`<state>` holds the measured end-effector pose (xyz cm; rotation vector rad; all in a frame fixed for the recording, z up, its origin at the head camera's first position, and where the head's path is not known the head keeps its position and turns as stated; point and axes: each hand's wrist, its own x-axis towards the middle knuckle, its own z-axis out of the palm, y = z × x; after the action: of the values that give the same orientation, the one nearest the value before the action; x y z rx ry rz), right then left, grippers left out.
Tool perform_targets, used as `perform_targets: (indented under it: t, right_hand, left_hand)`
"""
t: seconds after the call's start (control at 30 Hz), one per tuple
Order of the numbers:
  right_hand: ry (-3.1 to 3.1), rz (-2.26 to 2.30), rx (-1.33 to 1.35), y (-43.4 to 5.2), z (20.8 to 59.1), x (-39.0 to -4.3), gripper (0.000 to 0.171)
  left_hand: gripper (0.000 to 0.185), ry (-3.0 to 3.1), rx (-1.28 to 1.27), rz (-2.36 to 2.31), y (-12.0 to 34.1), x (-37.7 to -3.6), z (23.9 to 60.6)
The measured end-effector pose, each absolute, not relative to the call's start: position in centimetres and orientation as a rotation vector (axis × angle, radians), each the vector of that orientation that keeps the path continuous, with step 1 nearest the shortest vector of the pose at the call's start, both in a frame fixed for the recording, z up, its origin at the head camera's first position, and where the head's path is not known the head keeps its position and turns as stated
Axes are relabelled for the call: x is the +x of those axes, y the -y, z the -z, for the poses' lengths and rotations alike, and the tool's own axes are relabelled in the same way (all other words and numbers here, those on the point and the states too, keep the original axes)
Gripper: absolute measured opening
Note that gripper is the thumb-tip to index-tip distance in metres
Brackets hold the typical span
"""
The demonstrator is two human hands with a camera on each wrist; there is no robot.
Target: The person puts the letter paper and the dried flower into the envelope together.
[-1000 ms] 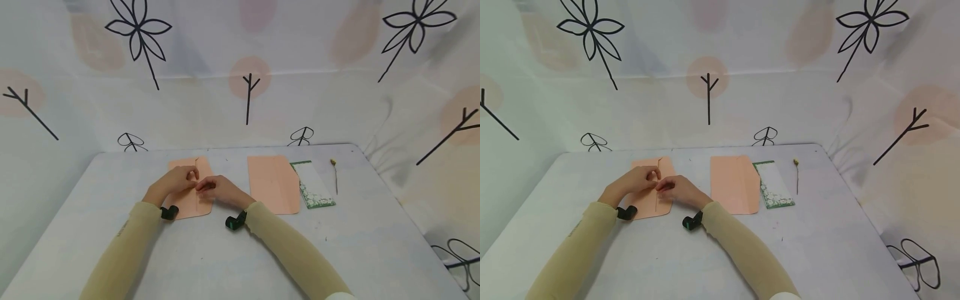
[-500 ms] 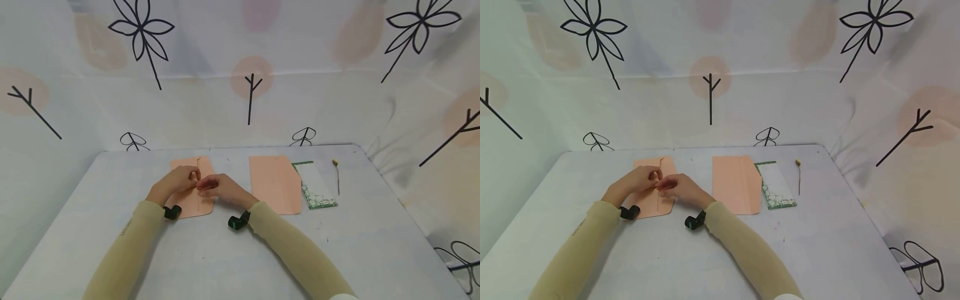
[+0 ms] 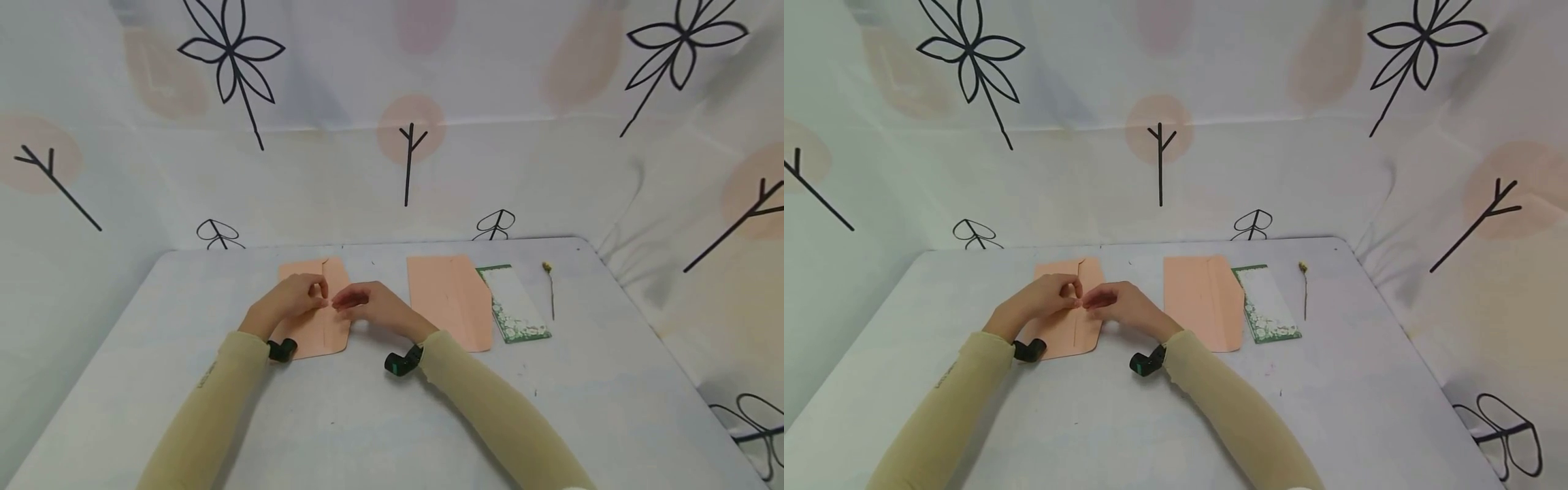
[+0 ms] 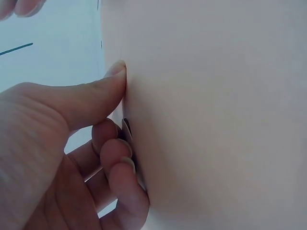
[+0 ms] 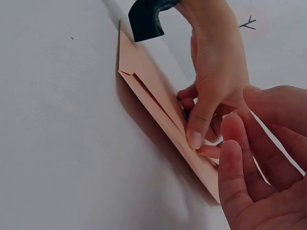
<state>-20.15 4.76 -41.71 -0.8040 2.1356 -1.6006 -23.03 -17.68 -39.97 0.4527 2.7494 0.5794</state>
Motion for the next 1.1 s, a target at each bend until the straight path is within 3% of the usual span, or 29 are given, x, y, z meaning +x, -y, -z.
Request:
perform_targets:
  t: [0.4, 1.1]
  right_hand:
    - [-2.199, 1.558, -0.748, -8.3, 41.1, -19.7, 0.025]
    - [-2.400, 1.573, -0.579, -20.8, 40.8, -16.8, 0.027]
  left_hand:
    - [0.011, -2.731, 0.464, -0.634, 18.0, -23.0, 40.0]
    - [0.010, -2.712, 0.433, -0.624, 18.0, -22.9, 39.9]
